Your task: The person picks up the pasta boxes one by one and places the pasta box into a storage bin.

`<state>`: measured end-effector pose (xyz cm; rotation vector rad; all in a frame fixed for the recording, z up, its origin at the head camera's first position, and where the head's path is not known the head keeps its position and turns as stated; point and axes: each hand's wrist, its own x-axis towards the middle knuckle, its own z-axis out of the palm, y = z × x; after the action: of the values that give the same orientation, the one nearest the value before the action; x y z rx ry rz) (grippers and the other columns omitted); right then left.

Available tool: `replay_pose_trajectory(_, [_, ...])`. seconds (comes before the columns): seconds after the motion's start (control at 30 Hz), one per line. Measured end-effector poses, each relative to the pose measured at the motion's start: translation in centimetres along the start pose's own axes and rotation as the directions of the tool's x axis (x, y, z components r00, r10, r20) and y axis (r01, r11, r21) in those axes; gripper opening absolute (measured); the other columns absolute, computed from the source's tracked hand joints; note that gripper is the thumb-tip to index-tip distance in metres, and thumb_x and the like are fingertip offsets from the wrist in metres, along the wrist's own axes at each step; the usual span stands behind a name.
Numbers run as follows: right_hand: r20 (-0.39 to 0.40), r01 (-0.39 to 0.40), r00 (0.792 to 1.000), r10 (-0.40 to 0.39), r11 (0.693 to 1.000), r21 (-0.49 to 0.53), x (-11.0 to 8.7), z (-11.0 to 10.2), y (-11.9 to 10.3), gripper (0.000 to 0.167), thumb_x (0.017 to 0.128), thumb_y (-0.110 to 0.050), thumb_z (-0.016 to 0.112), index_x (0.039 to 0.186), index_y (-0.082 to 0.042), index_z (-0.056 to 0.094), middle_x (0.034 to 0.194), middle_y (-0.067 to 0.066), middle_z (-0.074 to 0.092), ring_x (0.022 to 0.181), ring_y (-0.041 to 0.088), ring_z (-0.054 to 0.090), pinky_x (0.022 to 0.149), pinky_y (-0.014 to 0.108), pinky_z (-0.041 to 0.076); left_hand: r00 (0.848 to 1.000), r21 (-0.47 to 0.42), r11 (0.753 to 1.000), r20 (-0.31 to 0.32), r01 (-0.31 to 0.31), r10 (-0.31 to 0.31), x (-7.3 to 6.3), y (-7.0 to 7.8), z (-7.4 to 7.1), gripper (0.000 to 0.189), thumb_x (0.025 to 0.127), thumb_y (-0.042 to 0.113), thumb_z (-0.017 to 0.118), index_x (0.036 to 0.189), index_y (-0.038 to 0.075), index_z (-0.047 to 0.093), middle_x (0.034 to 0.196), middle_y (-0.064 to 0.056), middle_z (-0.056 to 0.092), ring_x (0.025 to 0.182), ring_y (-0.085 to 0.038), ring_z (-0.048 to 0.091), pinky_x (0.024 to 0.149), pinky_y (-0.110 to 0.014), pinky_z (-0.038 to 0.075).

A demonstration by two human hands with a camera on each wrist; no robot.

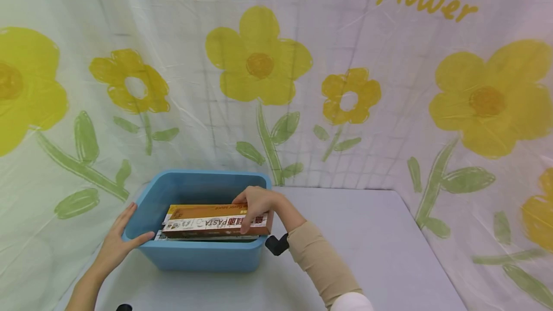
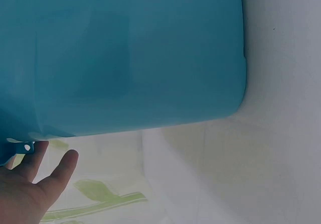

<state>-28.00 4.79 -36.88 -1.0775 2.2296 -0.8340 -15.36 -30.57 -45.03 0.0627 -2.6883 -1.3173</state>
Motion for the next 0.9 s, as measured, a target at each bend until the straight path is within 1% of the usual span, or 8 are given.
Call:
replay_pose_trajectory(0.13, [-0.002,-0.034,0.999,0.034,0.998,-0.059,0.8,0.3,-0.2,0.078,0.065,-0.014,0.09,0.134,0.0,0.057,0.121,0.008,0.067,0.098,0.01,0.062,0.08,0.022,0.052,1.0,0.004,1.0,0.0,0.006,-0.006,0.0,0.1,0.0,0.101,0.086,0.033,0.072,0.156,0.005,0.005,0.161,-0.021,0.0,0.142,-0.051,0.002,0.096,-0.08,0.016])
replay_pose_trajectory(0.3, [0.006,-0.068,0.998,0.069,0.989,-0.13,1.4,0.6,-0.6,0.079,0.064,-0.018,0.091,0.134,-0.003,0.058,0.119,0.005,0.067,0.095,0.01,0.061,0.08,0.021,0.052,1.0,0.005,1.0,-0.001,0.012,-0.012,0.0,0.2,0.1,0.102,0.085,0.033,0.072,0.156,0.005,0.005,0.161,-0.021,0.001,0.142,-0.052,0.003,0.097,-0.08,0.016])
replay_pose_trajectory(0.47, [0.017,-0.108,0.994,0.112,0.981,-0.158,1.7,1.0,-1.3,0.078,0.064,-0.019,0.091,0.134,-0.006,0.059,0.117,0.003,0.067,0.091,0.008,0.059,0.075,0.02,0.053,1.0,-0.009,1.0,-0.003,0.004,-0.004,0.0,0.1,0.1,0.101,0.085,0.032,0.073,0.156,0.005,0.006,0.161,-0.022,0.002,0.142,-0.051,0.003,0.097,-0.08,0.016])
replay_pose_trajectory(0.63, [0.022,-0.157,0.987,0.162,0.976,-0.152,2.1,1.3,-2.1,0.078,0.065,-0.017,0.091,0.135,-0.006,0.059,0.116,0.001,0.066,0.09,0.007,0.058,0.065,0.021,0.055,1.0,-0.016,1.0,-0.005,-0.006,0.006,0.0,0.1,0.0,0.1,0.086,0.031,0.072,0.156,0.004,0.006,0.161,-0.022,0.003,0.143,-0.051,0.003,0.097,-0.079,0.016])
replay_pose_trajectory(0.73, [0.028,-0.162,0.985,0.168,0.975,-0.155,2.4,1.4,-2.6,0.078,0.064,-0.016,0.091,0.135,-0.007,0.059,0.113,-0.001,0.067,0.09,0.006,0.058,0.063,0.021,0.056,1.0,-0.02,1.0,-0.006,-0.007,0.007,-0.1,0.0,0.0,0.1,0.086,0.031,0.072,0.156,0.004,0.006,0.16,-0.022,0.003,0.143,-0.051,0.003,0.097,-0.079,0.017])
replay_pose_trajectory(0.9, [0.045,-0.134,0.988,0.145,0.974,-0.18,3.1,1.9,-2.9,0.078,0.065,-0.018,0.09,0.135,-0.007,0.058,0.107,-0.003,0.067,0.084,0.006,0.058,0.068,0.02,0.053,1.0,-0.016,1.0,-0.004,0.003,-0.003,-0.2,0.1,0.0,0.1,0.086,0.031,0.072,0.156,0.005,0.006,0.161,-0.021,0.003,0.143,-0.05,0.004,0.097,-0.079,0.017])
